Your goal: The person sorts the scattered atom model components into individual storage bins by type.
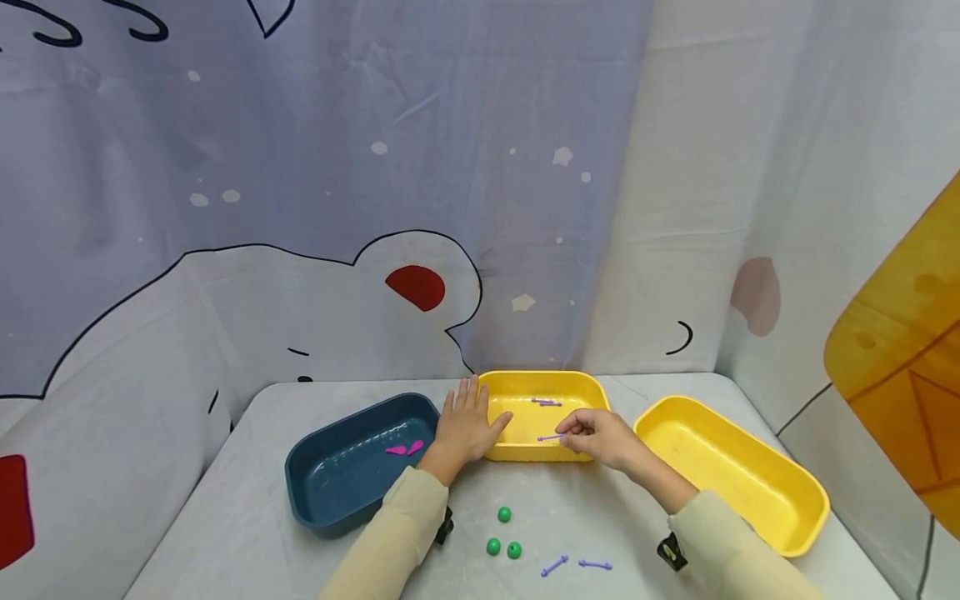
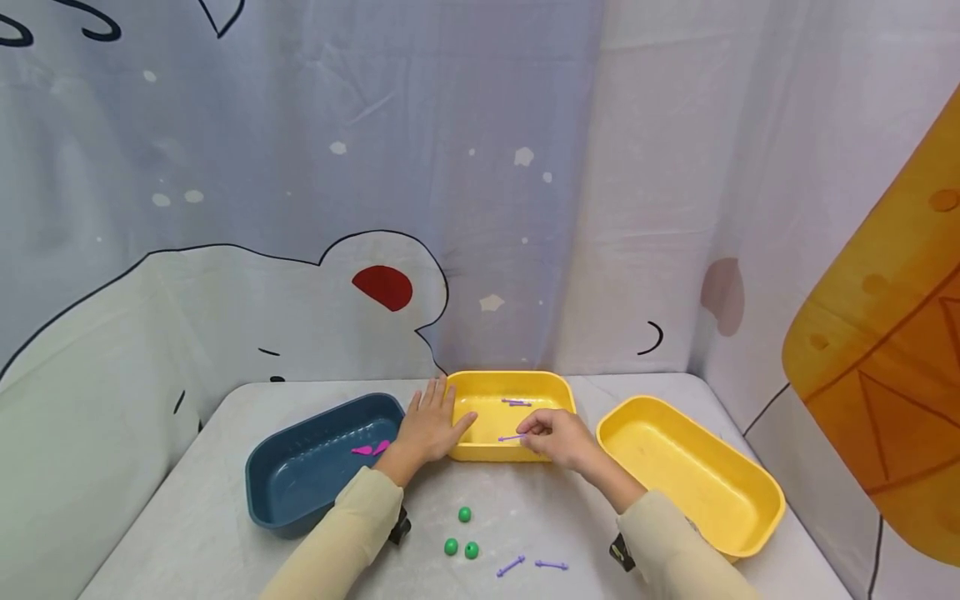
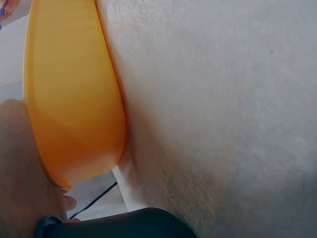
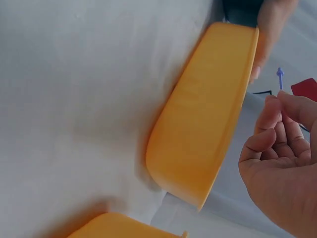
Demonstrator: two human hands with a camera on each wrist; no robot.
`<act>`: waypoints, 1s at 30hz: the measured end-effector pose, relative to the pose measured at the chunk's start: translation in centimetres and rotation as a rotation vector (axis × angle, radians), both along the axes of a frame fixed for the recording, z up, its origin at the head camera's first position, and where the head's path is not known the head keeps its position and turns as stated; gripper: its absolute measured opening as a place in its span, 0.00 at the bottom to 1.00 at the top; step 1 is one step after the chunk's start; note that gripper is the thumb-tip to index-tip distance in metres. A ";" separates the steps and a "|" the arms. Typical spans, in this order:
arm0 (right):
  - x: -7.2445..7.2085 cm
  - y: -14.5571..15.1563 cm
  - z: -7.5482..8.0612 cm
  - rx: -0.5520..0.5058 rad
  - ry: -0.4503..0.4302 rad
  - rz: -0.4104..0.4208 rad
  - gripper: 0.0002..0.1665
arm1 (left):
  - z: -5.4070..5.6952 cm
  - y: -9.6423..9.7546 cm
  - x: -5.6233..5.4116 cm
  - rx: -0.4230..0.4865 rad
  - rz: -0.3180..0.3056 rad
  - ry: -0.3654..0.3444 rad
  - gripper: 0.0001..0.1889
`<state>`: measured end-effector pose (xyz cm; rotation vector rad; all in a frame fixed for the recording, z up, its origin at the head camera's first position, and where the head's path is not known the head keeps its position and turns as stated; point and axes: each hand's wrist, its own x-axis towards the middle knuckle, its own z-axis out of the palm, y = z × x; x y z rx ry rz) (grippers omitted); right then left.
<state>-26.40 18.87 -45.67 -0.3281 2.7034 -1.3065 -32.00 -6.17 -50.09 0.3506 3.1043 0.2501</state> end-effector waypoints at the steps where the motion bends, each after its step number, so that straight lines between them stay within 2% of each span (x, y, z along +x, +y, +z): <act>1: -0.2 0.0 0.0 -0.001 -0.001 -0.005 0.04 | 0.0 0.0 -0.1 -0.002 0.001 0.000 0.46; 6: -1.2 0.5 0.2 -0.014 0.030 -0.002 0.06 | 0.2 0.0 -0.1 -0.016 0.004 -0.006 0.46; 14: -2.5 1.1 0.1 -0.041 0.020 -0.052 0.08 | 0.5 -0.1 -0.1 -0.006 0.000 0.000 0.46; 21: -3.7 1.3 -0.3 -0.056 0.004 -0.099 0.10 | 0.3 -0.1 -0.1 -0.008 -0.001 0.016 0.45; 30: -4.9 1.5 -0.8 -0.022 -0.016 -0.151 0.11 | -0.1 0.0 0.0 -0.008 -0.007 0.022 0.45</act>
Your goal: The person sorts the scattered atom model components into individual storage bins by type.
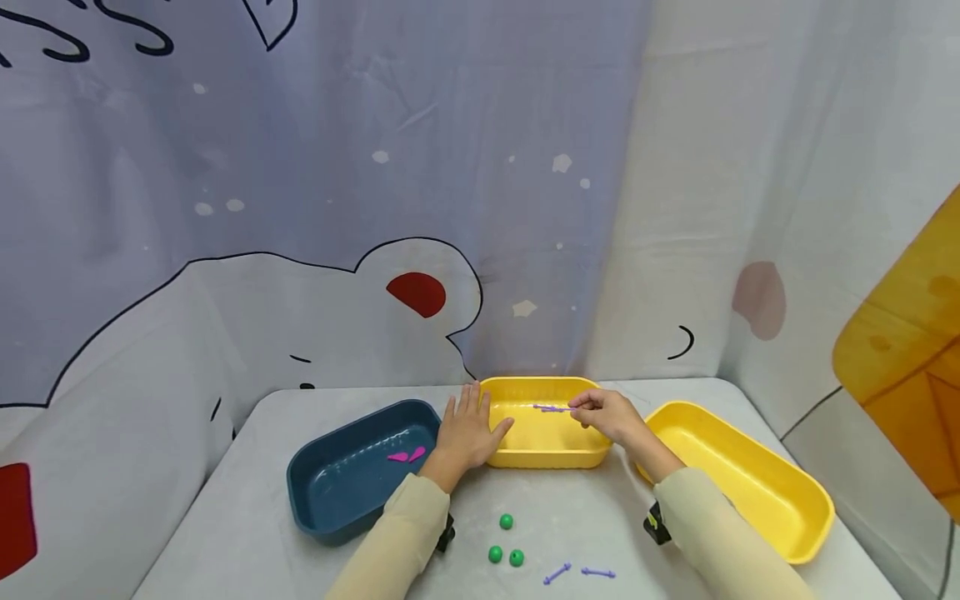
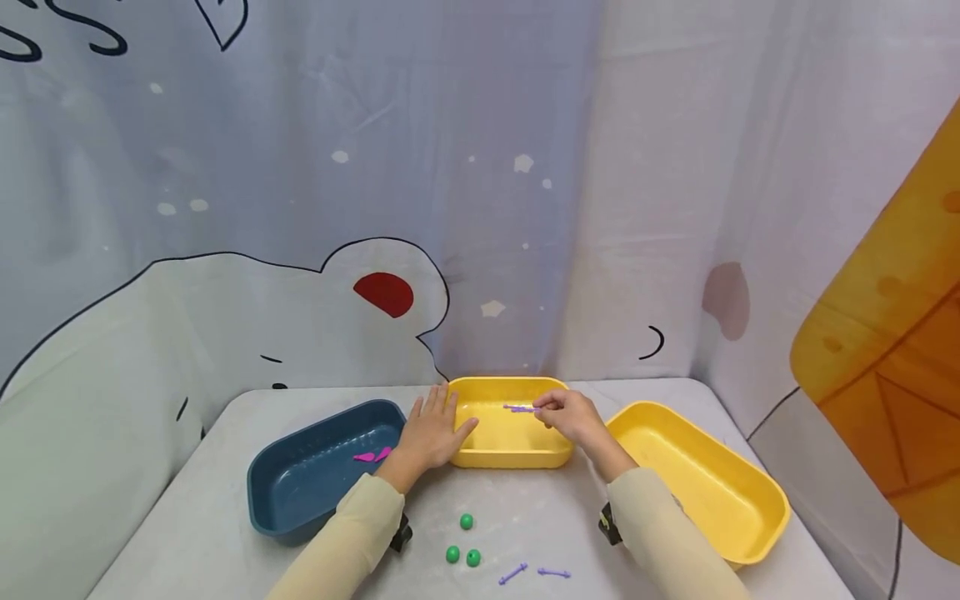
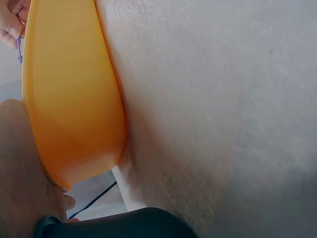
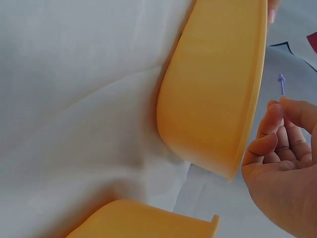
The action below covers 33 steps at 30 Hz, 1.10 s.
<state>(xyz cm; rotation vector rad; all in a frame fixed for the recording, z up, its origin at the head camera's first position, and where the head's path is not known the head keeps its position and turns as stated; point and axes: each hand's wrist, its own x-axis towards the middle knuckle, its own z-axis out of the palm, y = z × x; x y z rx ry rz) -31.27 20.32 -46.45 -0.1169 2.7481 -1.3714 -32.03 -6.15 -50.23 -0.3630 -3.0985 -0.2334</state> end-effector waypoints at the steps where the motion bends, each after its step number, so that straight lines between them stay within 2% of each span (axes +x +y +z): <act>1: -0.2 -0.1 0.0 0.004 -0.001 -0.005 0.11 | -0.1 0.0 0.0 -0.002 0.003 0.004 0.45; 8: -1.2 -0.6 0.0 0.016 0.014 -0.005 0.10 | -0.1 0.0 -0.1 0.001 0.009 -0.013 0.45; 19: -2.2 -0.7 0.3 0.006 0.005 -0.010 0.10 | 0.0 -0.1 -0.1 -0.001 -0.004 -0.003 0.45; 27: -1.7 -0.5 0.3 0.034 0.012 0.001 0.12 | 0.1 -0.2 0.1 -0.004 -0.008 -0.007 0.45; 33: -0.7 -0.5 0.5 0.059 0.047 0.025 0.11 | 0.4 -0.1 0.2 -0.010 -0.001 -0.022 0.45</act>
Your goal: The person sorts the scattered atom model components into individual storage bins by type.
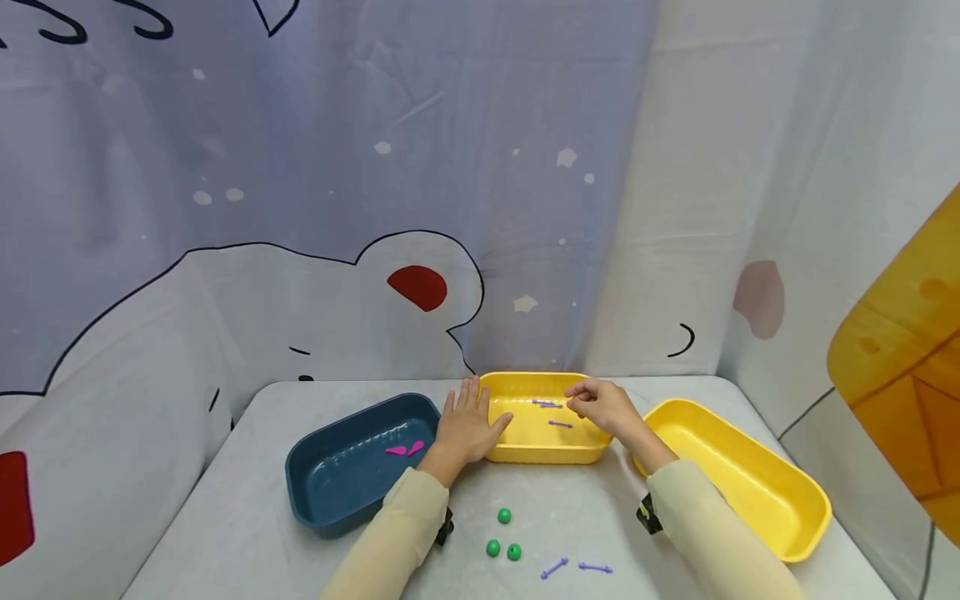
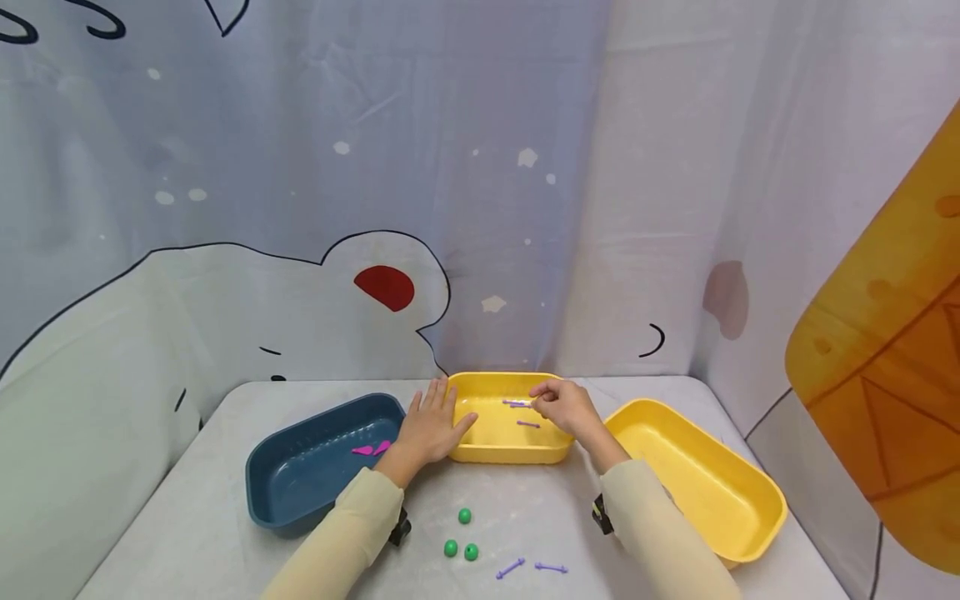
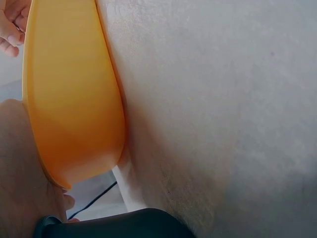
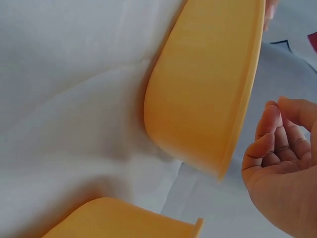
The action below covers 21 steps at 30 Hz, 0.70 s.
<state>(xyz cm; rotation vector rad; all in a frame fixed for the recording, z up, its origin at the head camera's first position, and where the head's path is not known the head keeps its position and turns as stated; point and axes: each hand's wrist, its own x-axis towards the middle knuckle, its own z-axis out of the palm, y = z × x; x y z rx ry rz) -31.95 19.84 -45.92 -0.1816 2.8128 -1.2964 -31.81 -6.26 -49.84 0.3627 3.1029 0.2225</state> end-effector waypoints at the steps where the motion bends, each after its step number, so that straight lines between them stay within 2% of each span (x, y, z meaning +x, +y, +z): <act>1: 0.3 0.0 0.1 0.001 0.006 0.007 0.12 | 0.0 0.0 0.0 -0.004 0.002 -0.001 0.45; 7: 2.1 0.1 0.4 -0.043 0.037 0.032 0.10 | -0.1 0.0 -0.1 -0.003 0.005 0.001 0.45; 14: 4.4 0.6 0.9 -0.087 0.042 0.019 0.08 | -0.4 -0.1 -0.3 -0.001 0.010 0.002 0.46; 21: 6.6 1.7 1.2 -0.038 0.095 0.059 0.08 | -0.3 0.1 -0.2 0.008 0.010 -0.001 0.46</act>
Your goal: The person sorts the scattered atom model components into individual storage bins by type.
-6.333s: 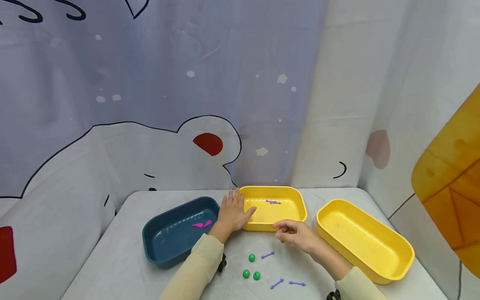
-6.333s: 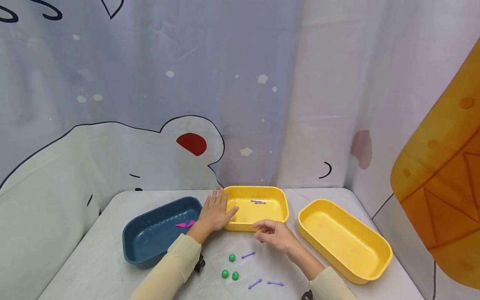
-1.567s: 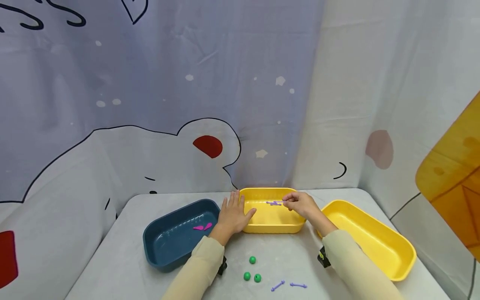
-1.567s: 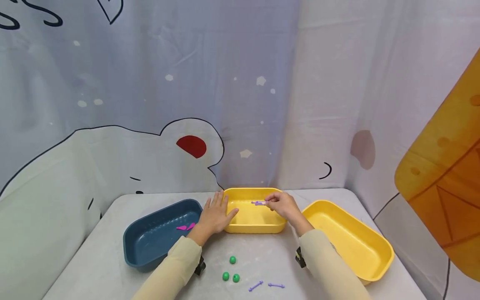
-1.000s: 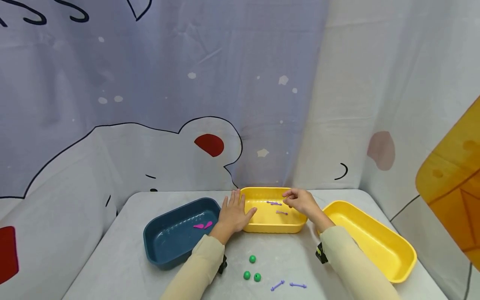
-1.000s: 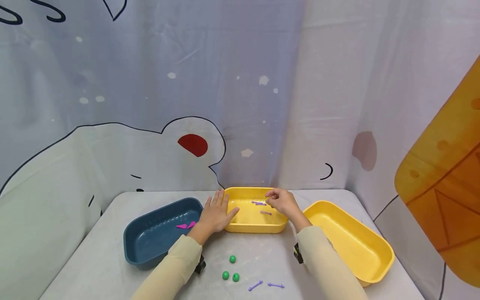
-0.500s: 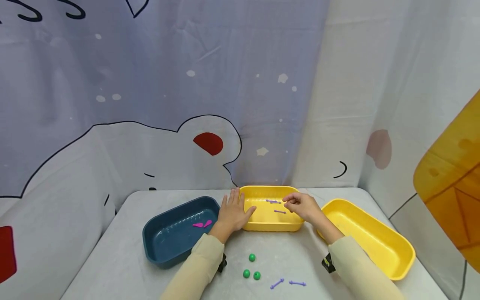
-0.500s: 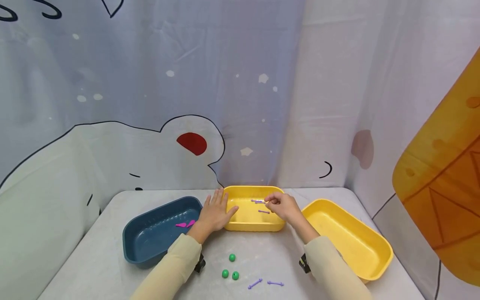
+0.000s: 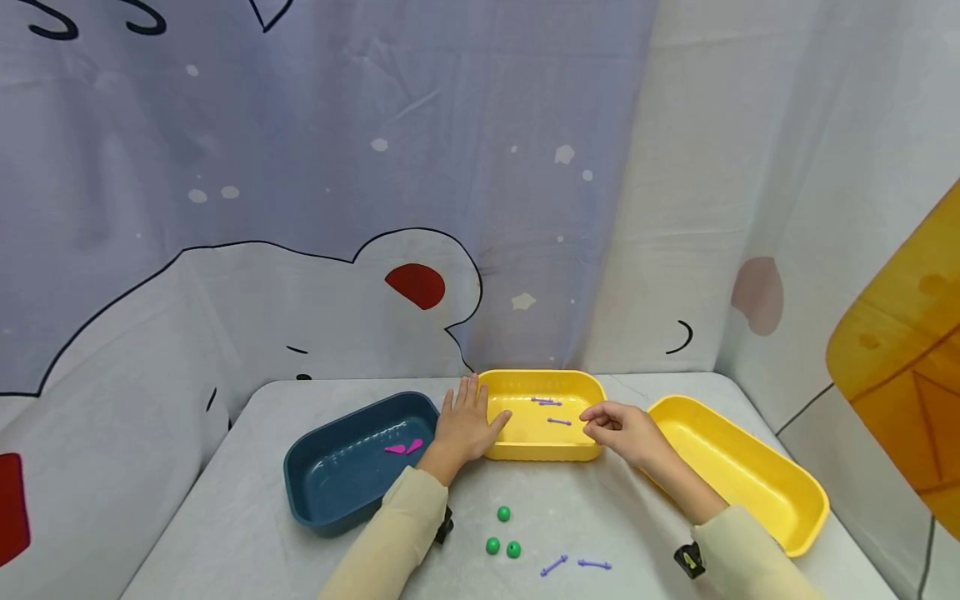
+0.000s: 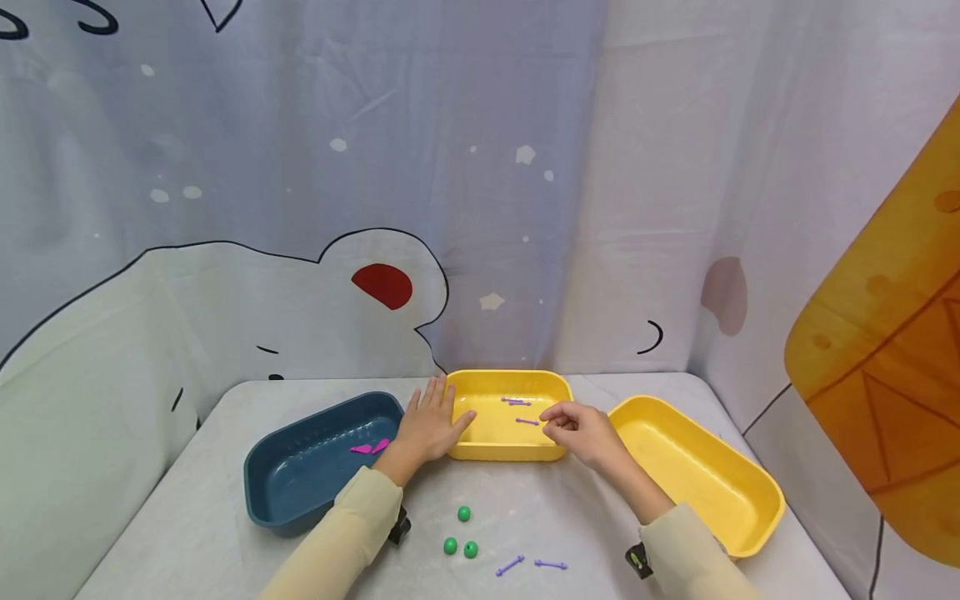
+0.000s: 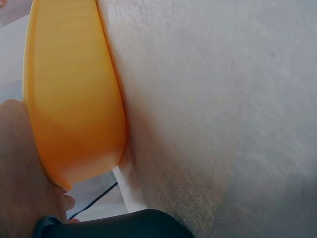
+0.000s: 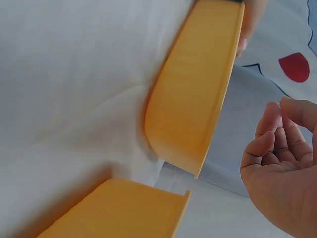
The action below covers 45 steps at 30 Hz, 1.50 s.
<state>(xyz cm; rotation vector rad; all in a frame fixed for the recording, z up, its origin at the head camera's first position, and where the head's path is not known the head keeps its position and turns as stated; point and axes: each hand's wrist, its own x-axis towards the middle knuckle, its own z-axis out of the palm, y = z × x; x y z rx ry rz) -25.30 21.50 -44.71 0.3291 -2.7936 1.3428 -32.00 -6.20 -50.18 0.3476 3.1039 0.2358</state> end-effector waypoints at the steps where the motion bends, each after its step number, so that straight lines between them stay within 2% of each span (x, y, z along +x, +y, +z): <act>1: 0.3 0.2 -0.1 0.004 0.003 0.011 0.08 | 0.0 0.0 0.0 -0.004 0.002 -0.001 0.46; 9: 3.0 0.8 -0.9 -0.031 -0.039 0.046 0.11 | 0.2 0.0 0.2 0.009 -0.003 0.003 0.45; 16: 5.1 1.0 -2.3 -0.097 -0.059 0.083 0.12 | 0.1 -0.1 0.3 0.003 0.000 0.008 0.45; 21: 6.6 1.3 -3.2 -0.159 -0.061 0.145 0.14 | 0.1 -0.1 0.3 0.014 0.002 0.006 0.45; 26: 7.9 1.6 -4.0 -0.177 -0.062 0.194 0.15 | 0.2 0.0 0.2 0.006 0.008 0.003 0.46; 33: 9.0 2.4 -5.1 -0.132 -0.143 0.213 0.16 | 0.1 0.0 0.0 -0.005 0.009 0.005 0.46; 40: 9.8 3.0 -6.4 -0.141 -0.256 0.225 0.17 | 0.1 0.0 0.0 0.004 0.004 0.012 0.45; 45: 10.1 3.3 -7.5 -0.150 -0.261 0.252 0.16 | 0.0 0.0 -0.1 -0.001 -0.001 0.010 0.45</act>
